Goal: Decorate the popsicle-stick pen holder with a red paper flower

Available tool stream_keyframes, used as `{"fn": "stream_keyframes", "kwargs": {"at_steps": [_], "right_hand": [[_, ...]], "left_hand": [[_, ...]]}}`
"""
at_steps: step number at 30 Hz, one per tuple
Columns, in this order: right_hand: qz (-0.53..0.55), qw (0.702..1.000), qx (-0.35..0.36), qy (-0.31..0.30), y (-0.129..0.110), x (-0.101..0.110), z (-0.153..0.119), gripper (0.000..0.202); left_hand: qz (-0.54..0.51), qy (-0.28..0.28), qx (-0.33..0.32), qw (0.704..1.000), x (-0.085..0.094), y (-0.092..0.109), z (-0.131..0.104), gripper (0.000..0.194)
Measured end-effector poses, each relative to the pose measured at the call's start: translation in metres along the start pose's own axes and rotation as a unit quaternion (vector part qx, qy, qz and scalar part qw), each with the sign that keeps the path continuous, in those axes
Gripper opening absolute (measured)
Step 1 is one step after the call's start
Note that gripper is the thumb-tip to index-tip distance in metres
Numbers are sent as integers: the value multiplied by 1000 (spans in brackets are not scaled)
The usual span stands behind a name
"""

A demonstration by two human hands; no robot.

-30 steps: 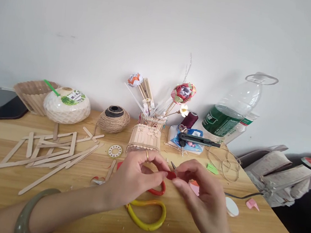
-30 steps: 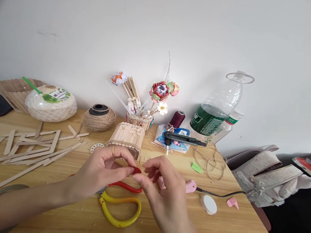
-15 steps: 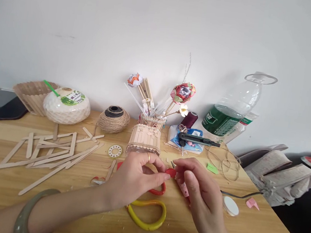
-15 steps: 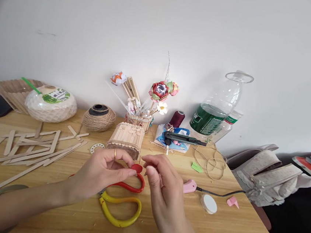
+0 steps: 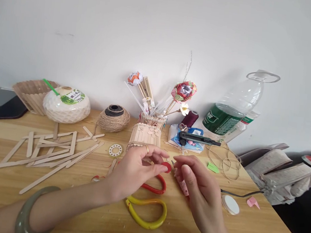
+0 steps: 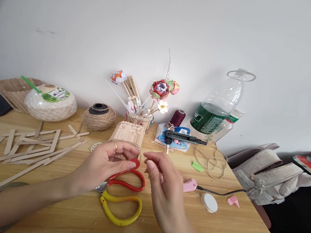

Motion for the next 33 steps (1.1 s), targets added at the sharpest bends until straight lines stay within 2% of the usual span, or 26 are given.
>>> {"fn": "stream_keyframes", "kwargs": {"at_steps": [2, 4, 7, 11, 15, 17, 19, 21, 24, 33], "right_hand": [[-44, 999, 8, -5, 0, 0, 1, 20], [-104, 994, 19, -37, 0, -5, 1, 21], [-169, 978, 27, -121, 4, -19, -2, 22], [-233, 941, 54, -239, 13, -43, -14, 5], [-269, 909, 88, -307, 24, -64, -32, 36], [-282, 904, 92, -309, 30, -70, -38, 45], [-294, 905, 82, -296, 35, -74, -43, 50], [-299, 910, 64, -281, 38, -75, -46, 55], [-298, 916, 43, -265, 37, -73, -46, 60], [-310, 922, 31, -229, 35, -54, -36, 35]], "left_hand": [[10, -11, -10, 1000, 1, 5, 2, 16], [15, -15, -18, 1000, 3, 11, 3, 8], [-2, 20, 3, 1000, 11, 17, 5, 3], [-66, 53, 30, 996, 20, 18, 8, 9], [-88, 73, 40, 993, 27, 17, 11, 10], [-94, 80, 51, 991, 29, 14, 13, 5], [-95, 82, 58, 990, 31, 12, 15, 12], [-95, 84, 64, 990, 33, 11, 16, 15], [-92, 90, 65, 990, 39, 10, 15, 8], [-113, 76, 49, 989, 60, 11, 5, 12]]}}
Point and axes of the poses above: each hand's wrist, its own z-axis towards the middle knuckle, its own x-axis out of the back of the hand, y = z × x, the point moved 5 cm from there along z, towards the middle knuckle, and after that the axes turned 1 degree about -y, right-handed, at the moved point
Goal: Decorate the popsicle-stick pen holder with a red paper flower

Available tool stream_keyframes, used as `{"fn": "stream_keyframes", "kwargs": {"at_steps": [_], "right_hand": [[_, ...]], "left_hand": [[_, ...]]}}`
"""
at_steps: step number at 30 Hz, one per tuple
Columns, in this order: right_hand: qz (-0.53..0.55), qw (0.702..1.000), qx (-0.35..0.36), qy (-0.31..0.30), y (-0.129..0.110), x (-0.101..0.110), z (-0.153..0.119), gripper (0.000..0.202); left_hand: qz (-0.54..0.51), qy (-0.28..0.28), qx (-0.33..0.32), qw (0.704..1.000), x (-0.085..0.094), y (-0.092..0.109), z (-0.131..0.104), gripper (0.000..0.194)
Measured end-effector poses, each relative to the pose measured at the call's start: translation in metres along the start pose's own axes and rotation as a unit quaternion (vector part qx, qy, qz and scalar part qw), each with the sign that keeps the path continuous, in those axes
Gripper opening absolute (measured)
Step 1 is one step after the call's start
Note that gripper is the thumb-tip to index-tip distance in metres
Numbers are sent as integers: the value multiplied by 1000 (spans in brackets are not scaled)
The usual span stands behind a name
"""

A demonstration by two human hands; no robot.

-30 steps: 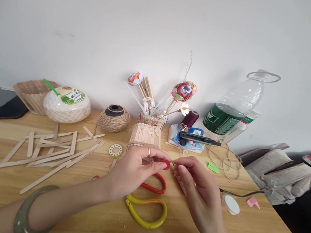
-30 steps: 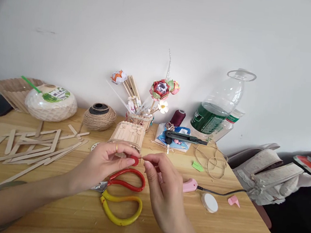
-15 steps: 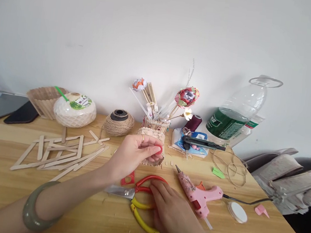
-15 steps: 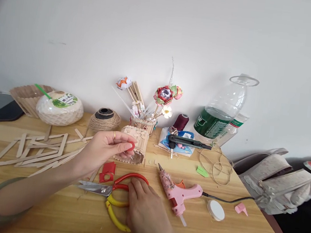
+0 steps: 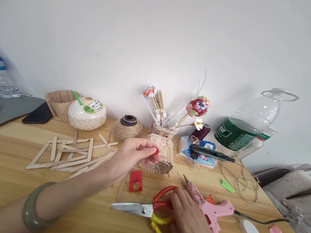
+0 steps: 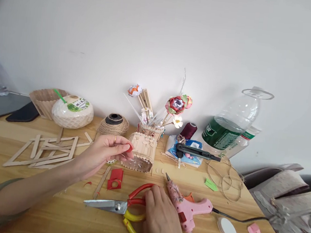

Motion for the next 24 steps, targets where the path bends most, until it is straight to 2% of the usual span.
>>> {"fn": "stream_keyframes", "kwargs": {"at_steps": [4, 7, 9, 12, 14, 16, 20, 24], "right_hand": [[17, 998, -16, 54, 19, 9, -2, 19], [115, 986, -75, 93, 33, 19, -2, 13], [183, 972, -100, 111, 35, 27, 2, 9], [269, 950, -90, 132, 22, 42, 13, 15], [387, 897, -94, 189, 10, 53, 21, 22], [444, 865, -105, 209, -2, 61, 29, 24], [494, 841, -76, 206, -25, 70, 46, 28], [525, 824, -73, 199, -27, 69, 57, 34]], "left_hand": [[-23, 8, 8, 1000, 10, 5, 1, 17], [-36, 12, 14, 999, 14, 8, 1, 17], [-41, 13, 16, 999, 14, 7, 0, 15], [-42, 15, 13, 999, 11, 6, -1, 14], [-39, 12, 7, 999, 8, 5, -3, 13], [-34, 3, 3, 999, 3, 4, -6, 14], [-22, -1, 5, 1000, -6, 1, -10, 16], [-24, -19, 9, 999, -12, -4, -11, 15]]}}
Point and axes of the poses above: each hand's wrist, its own z-axis towards the middle knuckle, its own x-axis out of the back of the hand, y = z × x, the point moved 5 cm from there along z, towards the middle knuckle, and after that the axes turned 1 degree about -y, right-handed, at the moved point
